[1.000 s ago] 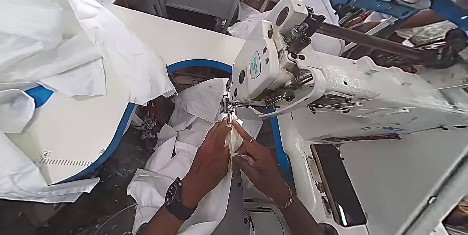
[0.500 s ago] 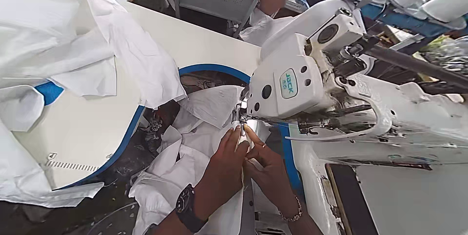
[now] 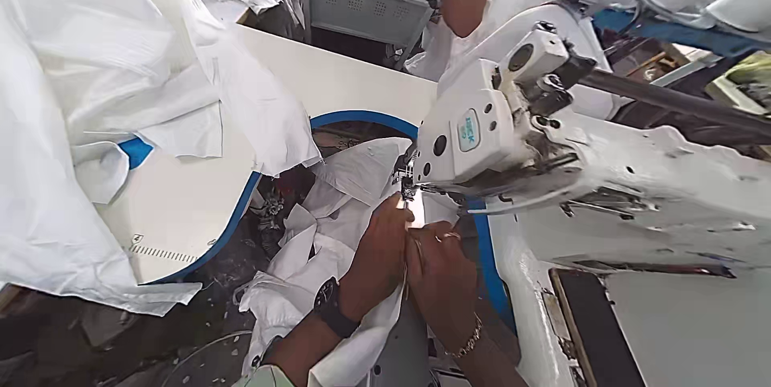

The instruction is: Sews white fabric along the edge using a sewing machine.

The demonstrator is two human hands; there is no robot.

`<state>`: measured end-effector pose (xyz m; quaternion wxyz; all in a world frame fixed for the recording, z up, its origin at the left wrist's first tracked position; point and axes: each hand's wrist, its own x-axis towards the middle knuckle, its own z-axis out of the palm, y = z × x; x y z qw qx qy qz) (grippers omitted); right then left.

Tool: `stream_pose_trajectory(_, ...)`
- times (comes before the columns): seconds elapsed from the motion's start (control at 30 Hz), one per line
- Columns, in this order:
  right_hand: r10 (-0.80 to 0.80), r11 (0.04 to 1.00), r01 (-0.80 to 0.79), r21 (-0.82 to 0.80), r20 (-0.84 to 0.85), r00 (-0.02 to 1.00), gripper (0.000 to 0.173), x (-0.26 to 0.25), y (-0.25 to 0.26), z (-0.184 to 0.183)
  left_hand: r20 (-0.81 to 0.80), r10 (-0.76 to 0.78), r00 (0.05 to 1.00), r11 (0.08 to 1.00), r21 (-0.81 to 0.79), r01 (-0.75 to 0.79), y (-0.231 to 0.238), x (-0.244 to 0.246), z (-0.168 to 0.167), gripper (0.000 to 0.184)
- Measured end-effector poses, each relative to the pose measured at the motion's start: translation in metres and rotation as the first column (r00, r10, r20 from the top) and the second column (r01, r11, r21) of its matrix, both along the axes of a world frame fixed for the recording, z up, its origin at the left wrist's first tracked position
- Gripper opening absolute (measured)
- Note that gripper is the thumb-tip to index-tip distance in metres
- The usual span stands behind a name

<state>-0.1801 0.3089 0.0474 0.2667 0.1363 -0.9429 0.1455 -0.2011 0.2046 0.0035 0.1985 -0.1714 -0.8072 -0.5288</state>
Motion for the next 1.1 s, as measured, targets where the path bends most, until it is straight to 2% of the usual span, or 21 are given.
stream_pose_trajectory(0.07, -0.111, 0.986, 0.106, 0.127, 0.033, 0.993, 0.019, 0.014, 0.002, 0.01, 0.078, 0.006, 0.997, 0.999, -0.052, -0.002, -0.008, -0.001, 0.009, 0.024)
stream_pose_trajectory(0.1, -0.145, 0.979, 0.126, 0.158, 0.114, 0.983, 0.017, 0.03, 0.01, 0.018, 0.207, -0.042, 0.977, 0.995, -0.081, 0.06, -0.02, 0.005, 0.021, 0.032)
stream_pose_trajectory(0.13, -0.17, 0.975, 0.139, 0.175, 0.175, 0.97, 0.015, 0.046, 0.021, 0.022, 0.376, -0.145, 0.915, 0.978, -0.088, 0.191, -0.037, 0.013, 0.036, 0.042)
stream_pose_trajectory(0.17, -0.182, 0.975, 0.142, 0.17, 0.25, 0.951, 0.015, 0.063, 0.033, 0.021, 0.532, -0.255, 0.807, 0.936, -0.073, 0.345, -0.053, 0.024, 0.049, 0.05)
stream_pose_trajectory(0.2, -0.172, 0.982, 0.132, 0.136, 0.348, 0.922, 0.015, 0.08, 0.047, 0.017, 0.639, -0.317, 0.701, 0.888, -0.06, 0.456, -0.062, 0.04, 0.059, 0.053)
stream_pose_trajectory(0.23, -0.13, 0.992, 0.113, 0.064, 0.461, 0.878, 0.015, 0.089, 0.063, 0.012, 0.678, -0.322, 0.661, 0.87, -0.064, 0.49, -0.063, 0.058, 0.065, 0.048)
stream_pose_trajectory(0.27, -0.048, 0.995, 0.09, -0.049, 0.552, 0.833, 0.014, 0.093, 0.08, 0.005, 0.663, -0.3, 0.686, 0.883, -0.08, 0.463, -0.061, 0.076, 0.065, 0.037)
stream_pose_trajectory(0.3, 0.054, 0.984, 0.055, -0.17, 0.572, 0.819, 0.014, 0.094, 0.093, -0.002, 0.598, -0.261, 0.758, 0.916, -0.094, 0.39, -0.057, 0.091, 0.059, 0.03)
stream_pose_trajectory(0.33, 0.128, 0.975, -0.016, -0.221, 0.504, 0.854, 0.015, 0.094, 0.099, -0.003, 0.51, -0.211, 0.834, 0.949, -0.098, 0.3, -0.052, 0.101, 0.051, 0.026)
stream_pose_trajectory(0.37, 0.16, 0.979, -0.093, -0.18, 0.406, 0.9, 0.017, 0.093, 0.094, 0.007, 0.423, -0.159, 0.892, 0.969, -0.105, 0.222, -0.048, 0.106, 0.042, 0.026)
stream_pose_trajectory(0.43, 0.153, 0.981, -0.181, 0.069, 0.3, 0.942, 0.019, 0.099, 0.066, 0.055, 0.277, -0.089, 0.957, 0.976, -0.167, 0.139, -0.041, 0.108, 0.031, 0.026)
stream_pose_trajectory(0.47, 0.138, 0.963, -0.205, 0.177, 0.332, 0.933, 0.015, 0.107, 0.048, 0.075, 0.241, -0.072, 0.968, 0.975, -0.188, 0.119, -0.038, 0.109, 0.028, 0.027)
stream_pose_trajectory(0.53, 0.109, 0.922, -0.248, 0.297, 0.416, 0.903, 0.01, 0.121, 0.017, 0.082, 0.171, -0.042, 0.984, 0.979, -0.19, 0.075, -0.032, 0.113, 0.019, 0.026)
stream_pose_trajectory(0.6, 0.096, 0.918, -0.277, 0.285, 0.518, 0.85, 0.01, 0.122, 0.01, 0.062, 0.103, -0.023, 0.994, 0.989, -0.143, 0.038, -0.028, 0.113, 0.009, 0.024)
stream_pose_trajectory(0.67, 0.032, 0.945, -0.224, 0.237, 0.615, 0.788, 0.014, 0.115, 0.014, 0.059, 0.103, -0.013, 0.995, 0.999, -0.036, 0.017, -0.026, 0.102, 0.001, 0.026)
stream_pose_trajectory(0.73, -0.029, 0.932, -0.172, 0.318, 0.541, 0.84, 0.015, 0.112, 0.008, 0.074, 0.105, -0.03, 0.994, 1.0, 0.011, 0.029, -0.027, 0.09, -0.002, 0.026)
stream_pose_trajectory(0.8, 0.002, 0.901, -0.201, 0.384, 0.46, 0.888, 0.01, 0.109, -0.003, 0.082, 0.1, -0.087, 0.991, 0.996, 0.024, 0.085, -0.027, 0.086, -0.001, 0.026)
stream_pose_trajectory(0.9, 0.028, 0.885, -0.273, 0.377, 0.542, 0.84, 0.011, 0.095, -0.003, 0.068, 0.134, -0.171, 0.976, 0.985, 0.061, 0.164, -0.032, 0.092, 0.004, 0.023)
stream_pose_trajectory(0.97, -0.011, 0.884, -0.238, 0.402, 0.527, 0.85, 0.011, 0.089, -0.003, 0.066, 0.177, -0.202, 0.963, 0.976, 0.114, 0.184, -0.031, 0.097, 0.003, 0.026)
stream_pose_trajectory(1.1, -0.082, 0.825, -0.165, 0.54, 0.403, 0.911, 0.006, 0.076, -0.021, 0.066, 0.084, -0.101, 0.991, 0.989, 0.115, 0.091, -0.025, 0.08, -0.005, 0.024)
